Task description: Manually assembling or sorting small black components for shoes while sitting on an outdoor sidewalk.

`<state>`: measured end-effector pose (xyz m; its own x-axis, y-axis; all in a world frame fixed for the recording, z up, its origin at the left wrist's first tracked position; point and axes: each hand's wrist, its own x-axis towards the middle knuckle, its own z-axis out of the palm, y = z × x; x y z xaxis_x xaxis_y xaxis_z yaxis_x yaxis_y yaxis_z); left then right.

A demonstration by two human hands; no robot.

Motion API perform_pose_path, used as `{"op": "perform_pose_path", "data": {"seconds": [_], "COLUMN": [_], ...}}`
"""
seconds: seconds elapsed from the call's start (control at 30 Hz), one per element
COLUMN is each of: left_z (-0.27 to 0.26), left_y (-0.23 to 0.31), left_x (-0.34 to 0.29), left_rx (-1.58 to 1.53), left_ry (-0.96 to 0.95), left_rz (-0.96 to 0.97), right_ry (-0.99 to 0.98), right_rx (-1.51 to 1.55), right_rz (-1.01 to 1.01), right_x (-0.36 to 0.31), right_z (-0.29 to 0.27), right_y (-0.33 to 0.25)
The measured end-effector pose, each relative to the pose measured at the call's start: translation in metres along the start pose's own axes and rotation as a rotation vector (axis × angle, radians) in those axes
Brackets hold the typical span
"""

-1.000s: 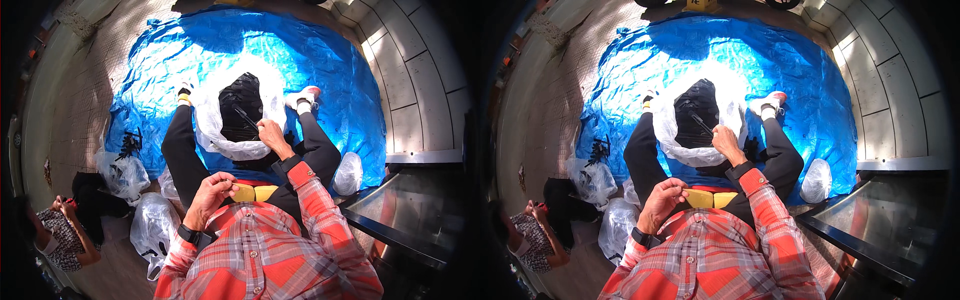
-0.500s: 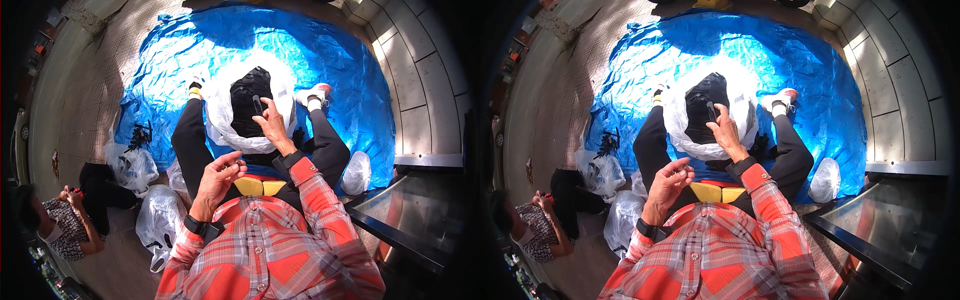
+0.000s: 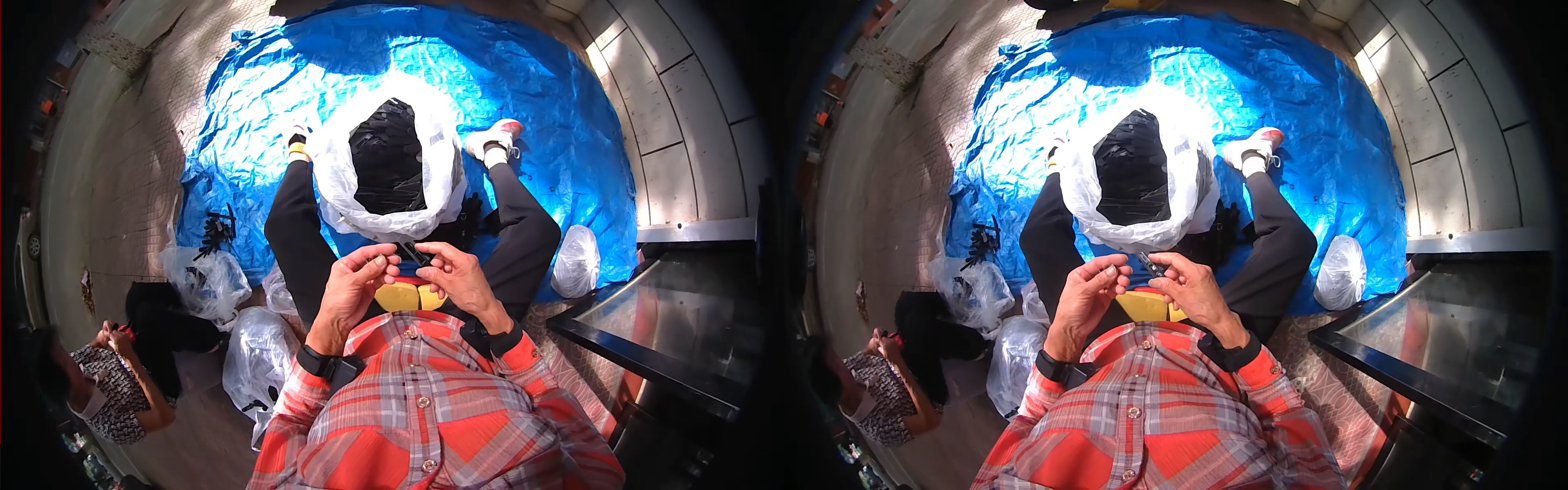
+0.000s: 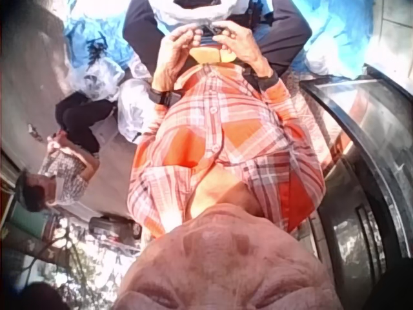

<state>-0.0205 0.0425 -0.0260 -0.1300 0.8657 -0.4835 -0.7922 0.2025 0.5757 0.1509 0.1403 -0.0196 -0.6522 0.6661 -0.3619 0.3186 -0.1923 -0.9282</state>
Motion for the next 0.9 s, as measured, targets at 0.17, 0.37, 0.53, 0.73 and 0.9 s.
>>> {"op": "perform_pose_path", "data": {"seconds": [0.17, 0.37, 0.53, 0.73, 0.9], "left_z": [-0.002, -0.006, -0.002, 0.005, -0.006], "left_y": [0.001, -0.004, -0.006, 0.003, 0.001], "left_x": [-0.003, -0.007, -0.011, -0.018, -0.023], "left_rx": [0.065, 0.093, 0.15, -0.011, 0.104], "left_ry": [0.005, 0.049, 0.102, 0.058, 0.011], "left_rz": [0.011, 0.01, 0.009, -0.058, 0.022], "right_ry": [-0.057, -0.242, -0.288, -0.281, -0.296], "right_rx": [0.174, 0.099, 0.221, 0.203, 0.192], "right_rz": [0.032, 0.077, 0.085, 0.12, 0.081], "right_x": [0.0, -0.006, -0.009, -0.009, -0.007], "right_z": [-0.001, -0.001, 0.006, 0.006, 0.003], "right_y": [0.012, -0.002, -0.001, -0.004, -0.003]}}
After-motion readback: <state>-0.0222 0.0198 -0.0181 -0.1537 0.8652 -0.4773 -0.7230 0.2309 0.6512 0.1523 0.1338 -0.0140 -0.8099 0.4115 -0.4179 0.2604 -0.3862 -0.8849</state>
